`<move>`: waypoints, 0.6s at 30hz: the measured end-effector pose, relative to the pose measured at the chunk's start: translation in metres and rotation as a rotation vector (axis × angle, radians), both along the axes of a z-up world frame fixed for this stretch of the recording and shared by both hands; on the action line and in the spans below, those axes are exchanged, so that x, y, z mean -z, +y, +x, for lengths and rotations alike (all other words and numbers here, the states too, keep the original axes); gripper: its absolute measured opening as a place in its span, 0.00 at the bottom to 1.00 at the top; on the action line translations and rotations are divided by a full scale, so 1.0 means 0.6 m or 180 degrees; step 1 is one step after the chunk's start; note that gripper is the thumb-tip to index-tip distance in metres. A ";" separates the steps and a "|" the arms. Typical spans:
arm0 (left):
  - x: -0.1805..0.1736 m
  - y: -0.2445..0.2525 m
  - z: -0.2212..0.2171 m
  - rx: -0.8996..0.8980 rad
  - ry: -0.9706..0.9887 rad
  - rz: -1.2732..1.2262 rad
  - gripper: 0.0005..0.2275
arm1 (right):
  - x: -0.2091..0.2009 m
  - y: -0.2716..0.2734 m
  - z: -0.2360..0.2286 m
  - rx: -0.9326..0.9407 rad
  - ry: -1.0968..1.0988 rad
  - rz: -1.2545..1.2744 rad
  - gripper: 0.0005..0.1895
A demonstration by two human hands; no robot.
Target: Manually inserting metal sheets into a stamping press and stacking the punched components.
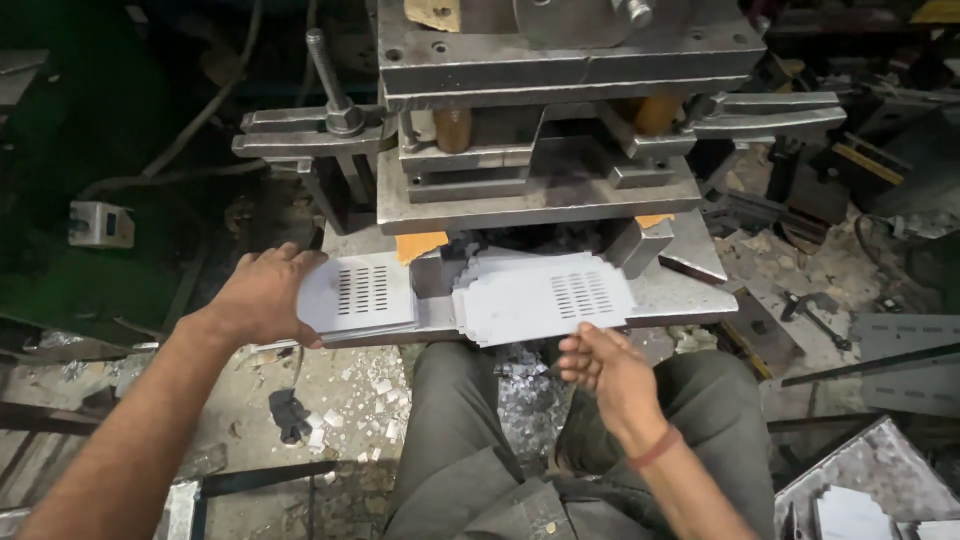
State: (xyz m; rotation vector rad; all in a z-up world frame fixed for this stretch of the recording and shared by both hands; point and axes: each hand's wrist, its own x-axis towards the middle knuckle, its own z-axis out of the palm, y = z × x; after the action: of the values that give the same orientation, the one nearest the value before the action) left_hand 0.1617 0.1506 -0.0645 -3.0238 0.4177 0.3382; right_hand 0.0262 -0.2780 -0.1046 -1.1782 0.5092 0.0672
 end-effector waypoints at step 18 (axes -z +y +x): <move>-0.095 -0.161 -0.229 -0.0650 -0.0163 -0.2514 0.51 | -0.051 0.171 -0.031 -0.2582 -0.1099 -0.0060 0.08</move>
State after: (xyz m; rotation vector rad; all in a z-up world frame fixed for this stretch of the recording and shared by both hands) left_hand 0.0244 0.0538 -0.0076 -3.8514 0.2825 0.1148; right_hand 0.0078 -0.1754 -0.0739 -1.3187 -0.2941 0.5443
